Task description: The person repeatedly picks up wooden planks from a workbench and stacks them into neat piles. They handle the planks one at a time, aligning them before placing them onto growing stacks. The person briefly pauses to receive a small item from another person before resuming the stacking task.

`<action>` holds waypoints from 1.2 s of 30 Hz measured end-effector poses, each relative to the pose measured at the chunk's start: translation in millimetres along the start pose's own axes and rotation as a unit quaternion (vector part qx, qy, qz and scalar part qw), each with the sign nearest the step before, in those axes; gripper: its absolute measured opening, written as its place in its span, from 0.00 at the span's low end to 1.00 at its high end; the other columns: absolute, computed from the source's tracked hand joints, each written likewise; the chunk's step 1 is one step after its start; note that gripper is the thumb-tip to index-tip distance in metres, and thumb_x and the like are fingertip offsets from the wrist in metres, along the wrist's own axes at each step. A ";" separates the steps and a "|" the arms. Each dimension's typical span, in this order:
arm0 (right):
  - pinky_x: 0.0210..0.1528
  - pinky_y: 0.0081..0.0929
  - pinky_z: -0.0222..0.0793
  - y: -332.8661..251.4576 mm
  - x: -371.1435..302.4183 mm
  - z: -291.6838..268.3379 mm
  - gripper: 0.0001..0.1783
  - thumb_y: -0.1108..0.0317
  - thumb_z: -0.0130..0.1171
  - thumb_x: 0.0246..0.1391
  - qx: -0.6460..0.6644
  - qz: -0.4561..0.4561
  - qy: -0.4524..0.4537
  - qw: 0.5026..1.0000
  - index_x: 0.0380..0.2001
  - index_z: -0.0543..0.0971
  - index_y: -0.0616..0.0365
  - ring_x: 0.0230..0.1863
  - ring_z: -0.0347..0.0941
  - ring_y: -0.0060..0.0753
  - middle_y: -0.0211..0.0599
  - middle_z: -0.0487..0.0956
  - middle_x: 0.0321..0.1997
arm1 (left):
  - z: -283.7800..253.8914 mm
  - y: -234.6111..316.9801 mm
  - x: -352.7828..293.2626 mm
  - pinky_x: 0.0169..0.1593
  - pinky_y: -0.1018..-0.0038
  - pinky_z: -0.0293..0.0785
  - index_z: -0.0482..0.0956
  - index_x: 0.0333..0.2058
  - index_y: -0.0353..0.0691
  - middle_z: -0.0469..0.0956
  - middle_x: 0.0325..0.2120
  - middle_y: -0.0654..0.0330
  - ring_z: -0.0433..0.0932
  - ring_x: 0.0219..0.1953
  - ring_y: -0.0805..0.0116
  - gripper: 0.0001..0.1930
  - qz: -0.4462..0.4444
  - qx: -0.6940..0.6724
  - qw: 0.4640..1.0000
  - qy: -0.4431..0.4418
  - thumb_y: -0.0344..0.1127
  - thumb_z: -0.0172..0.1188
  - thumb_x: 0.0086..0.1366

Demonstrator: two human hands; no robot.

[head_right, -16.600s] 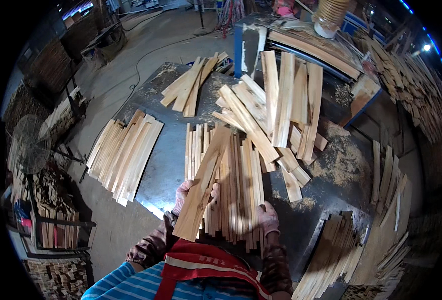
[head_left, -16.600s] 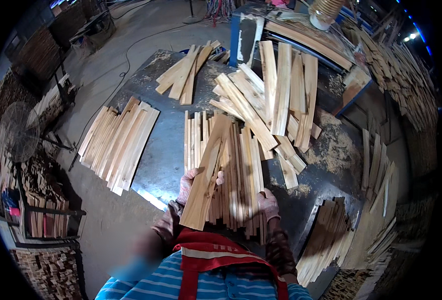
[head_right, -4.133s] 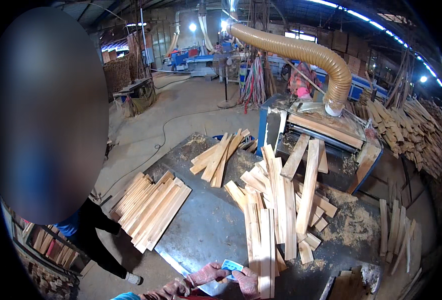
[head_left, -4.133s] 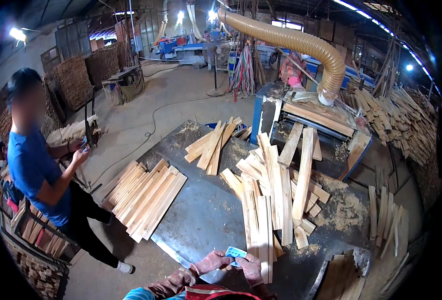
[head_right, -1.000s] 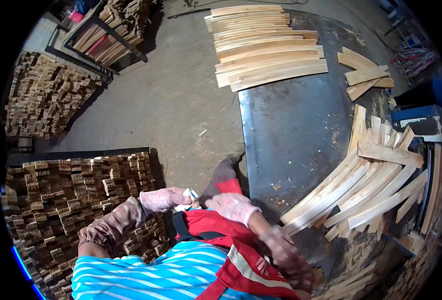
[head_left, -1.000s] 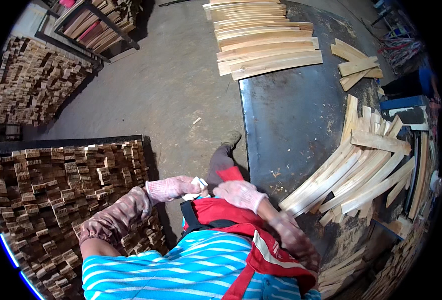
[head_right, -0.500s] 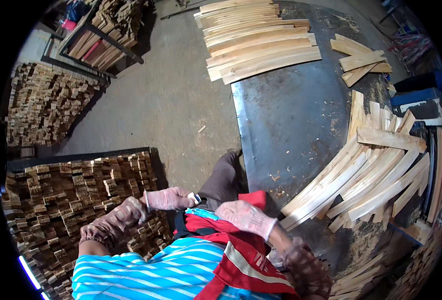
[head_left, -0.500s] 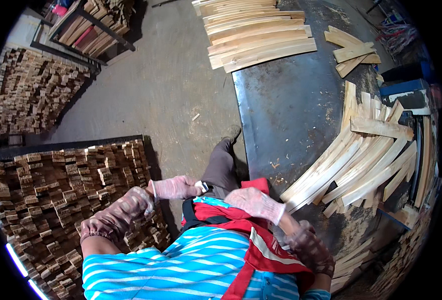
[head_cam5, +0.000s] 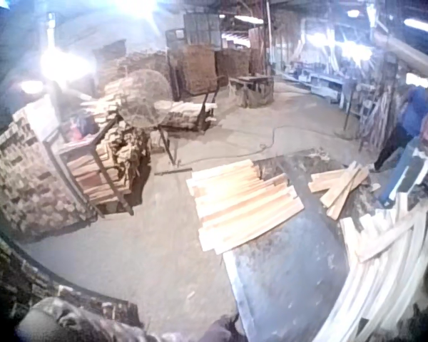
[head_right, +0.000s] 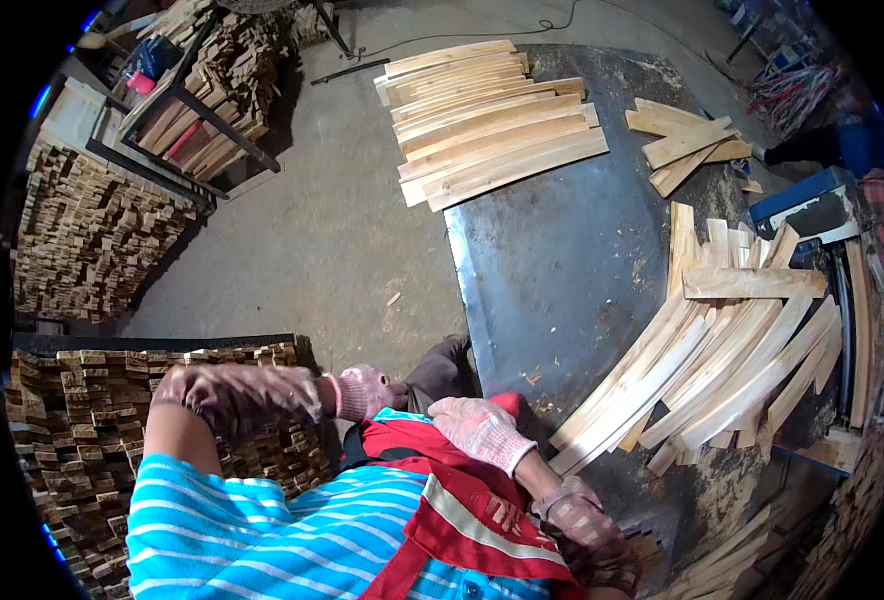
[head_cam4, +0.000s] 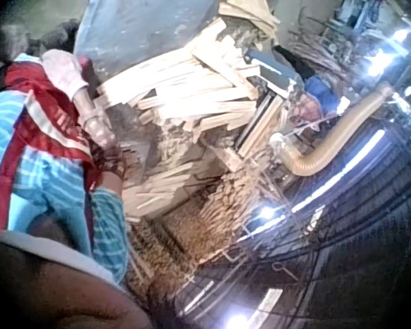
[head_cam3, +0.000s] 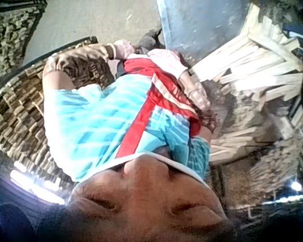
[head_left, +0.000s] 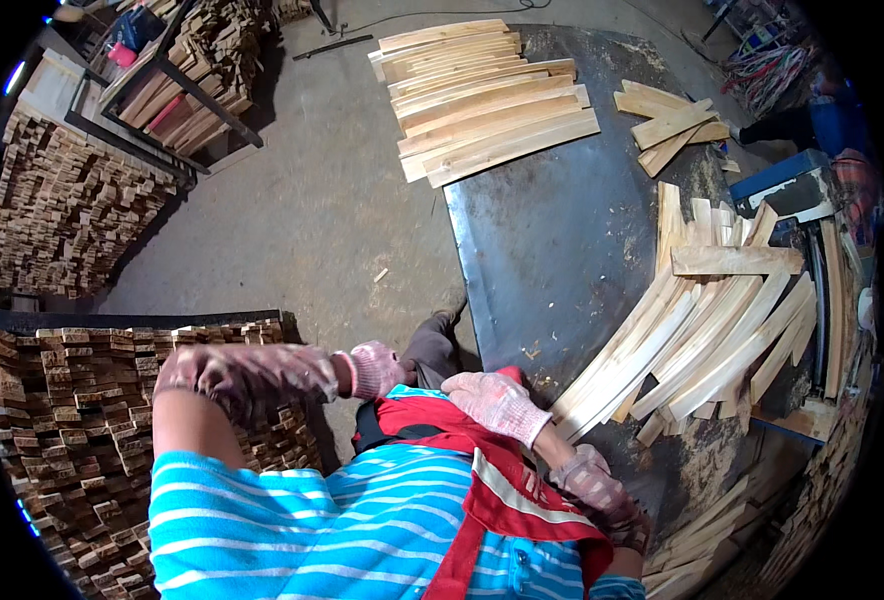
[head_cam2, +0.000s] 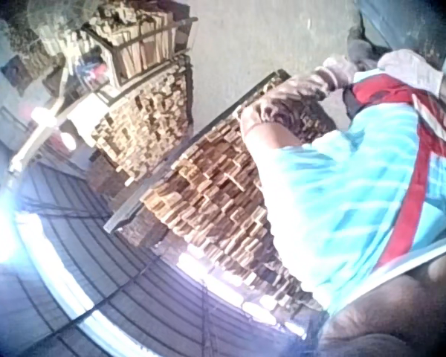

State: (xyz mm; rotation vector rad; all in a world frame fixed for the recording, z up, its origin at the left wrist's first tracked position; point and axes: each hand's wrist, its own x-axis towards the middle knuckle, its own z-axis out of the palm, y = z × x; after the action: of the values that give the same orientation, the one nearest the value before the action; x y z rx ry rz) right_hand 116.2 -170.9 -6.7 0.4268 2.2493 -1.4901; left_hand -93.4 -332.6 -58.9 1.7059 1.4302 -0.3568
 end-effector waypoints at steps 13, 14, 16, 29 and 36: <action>0.57 0.29 0.71 3.9 -5.0 11.5 0.17 0.58 0.52 0.66 0.210 0.047 0.121 0.969 0.49 0.80 0.56 0.54 0.77 0.37 0.42 0.82 0.49 | 69.9 -60.8 65.9 0.34 0.58 0.72 0.78 0.28 0.35 0.77 0.26 0.48 0.77 0.30 0.47 0.12 0.176 -0.231 0.933 0.213 0.39 0.60 0.59; 0.57 0.29 0.70 6.1 -5.0 11.4 0.18 0.57 0.51 0.67 0.214 0.067 0.115 0.968 0.49 0.80 0.58 0.53 0.77 0.36 0.41 0.82 0.49 | 71.1 -60.1 69.5 0.34 0.58 0.72 0.78 0.28 0.35 0.77 0.26 0.48 0.77 0.30 0.47 0.11 0.205 -0.228 0.935 0.179 0.39 0.60 0.59; 0.59 0.31 0.69 -6.0 -7.9 3.0 0.20 0.55 0.48 0.68 0.159 0.073 0.110 0.979 0.50 0.79 0.57 0.55 0.76 0.38 0.42 0.81 0.50 | 53.4 -53.9 68.1 0.35 0.58 0.72 0.78 0.29 0.35 0.78 0.27 0.48 0.77 0.31 0.47 0.11 0.216 -0.231 0.945 0.088 0.39 0.60 0.59; 0.47 0.32 0.73 9.6 45.5 25.5 0.12 0.58 0.52 0.57 -0.163 -0.150 0.161 0.962 0.33 0.79 0.53 0.42 0.77 0.40 0.37 0.79 0.36 | -11.9 -18.3 113.3 0.38 0.60 0.72 0.79 0.31 0.35 0.78 0.29 0.50 0.77 0.33 0.50 0.11 0.194 -0.261 0.946 -0.004 0.39 0.59 0.60; 0.38 0.38 0.76 0.3 34.6 18.9 0.08 0.68 0.56 0.50 -0.239 -0.181 0.238 0.924 0.30 0.81 0.59 0.38 0.80 0.44 0.41 0.82 0.35 | -44.5 8.6 122.5 0.39 0.61 0.73 0.79 0.33 0.35 0.79 0.31 0.51 0.77 0.35 0.51 0.11 0.178 -0.287 0.940 -0.054 0.39 0.59 0.61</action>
State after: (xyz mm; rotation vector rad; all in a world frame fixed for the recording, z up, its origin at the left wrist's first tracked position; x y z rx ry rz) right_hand 89.3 -187.3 -30.4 0.2406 3.1082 -0.9857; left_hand -61.7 -218.0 -113.2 1.3897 0.9857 0.1573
